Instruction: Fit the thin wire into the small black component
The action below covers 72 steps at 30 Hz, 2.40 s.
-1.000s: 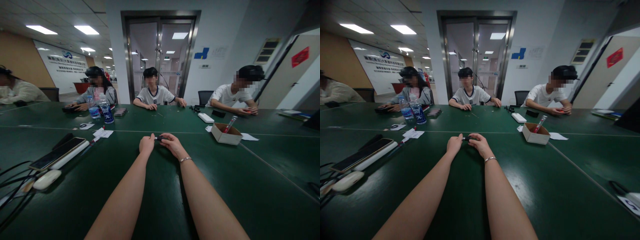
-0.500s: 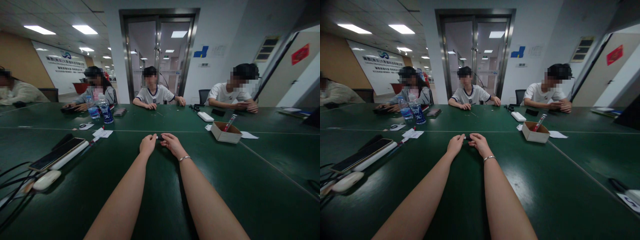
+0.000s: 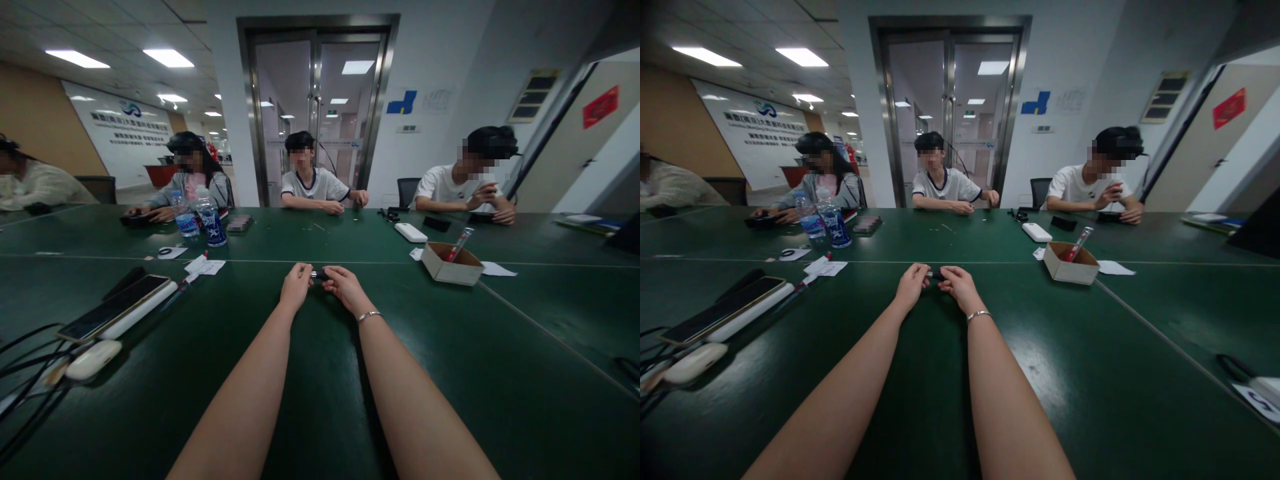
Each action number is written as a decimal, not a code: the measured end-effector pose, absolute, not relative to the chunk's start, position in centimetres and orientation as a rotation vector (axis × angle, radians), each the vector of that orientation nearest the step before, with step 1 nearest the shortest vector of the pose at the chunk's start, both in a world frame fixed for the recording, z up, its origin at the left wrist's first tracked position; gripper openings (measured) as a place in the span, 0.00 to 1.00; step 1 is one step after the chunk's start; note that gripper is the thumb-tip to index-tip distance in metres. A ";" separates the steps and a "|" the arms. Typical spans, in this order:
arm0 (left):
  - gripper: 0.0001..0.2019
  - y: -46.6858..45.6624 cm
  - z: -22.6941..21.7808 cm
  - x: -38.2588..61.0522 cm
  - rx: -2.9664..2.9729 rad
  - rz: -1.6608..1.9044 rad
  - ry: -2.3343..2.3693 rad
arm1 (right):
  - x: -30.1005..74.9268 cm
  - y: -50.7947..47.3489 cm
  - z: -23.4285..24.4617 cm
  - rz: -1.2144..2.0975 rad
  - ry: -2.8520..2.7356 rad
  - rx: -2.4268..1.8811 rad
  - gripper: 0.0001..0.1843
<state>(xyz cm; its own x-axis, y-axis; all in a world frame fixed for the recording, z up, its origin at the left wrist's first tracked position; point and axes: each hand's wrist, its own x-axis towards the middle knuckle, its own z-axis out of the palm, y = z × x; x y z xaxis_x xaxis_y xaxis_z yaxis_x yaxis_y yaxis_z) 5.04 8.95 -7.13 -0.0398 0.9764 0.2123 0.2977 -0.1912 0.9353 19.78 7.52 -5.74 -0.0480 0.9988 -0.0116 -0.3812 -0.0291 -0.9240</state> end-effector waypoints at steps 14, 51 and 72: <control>0.14 8.7 -7.2 4.8 1.608 1.258 1.398 | 19.6 7.3 -5.4 1.412 -0.911 -0.929 0.04; 0.11 9.1 -7.7 4.8 1.585 1.312 1.378 | 19.7 7.4 -5.5 1.415 -0.921 -0.931 0.07; 0.14 8.5 -7.2 5.1 1.608 1.219 1.277 | 19.6 7.2 -5.2 1.423 -0.930 -0.944 0.03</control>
<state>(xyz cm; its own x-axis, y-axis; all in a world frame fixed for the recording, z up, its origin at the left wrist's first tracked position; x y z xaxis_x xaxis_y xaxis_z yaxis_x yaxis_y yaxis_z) 5.07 8.53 -7.20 0.0546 0.9719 0.2288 0.2736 -0.2350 0.9327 19.64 7.22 -5.21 -0.0432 0.9983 -0.0397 -0.3640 -0.0527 -0.9299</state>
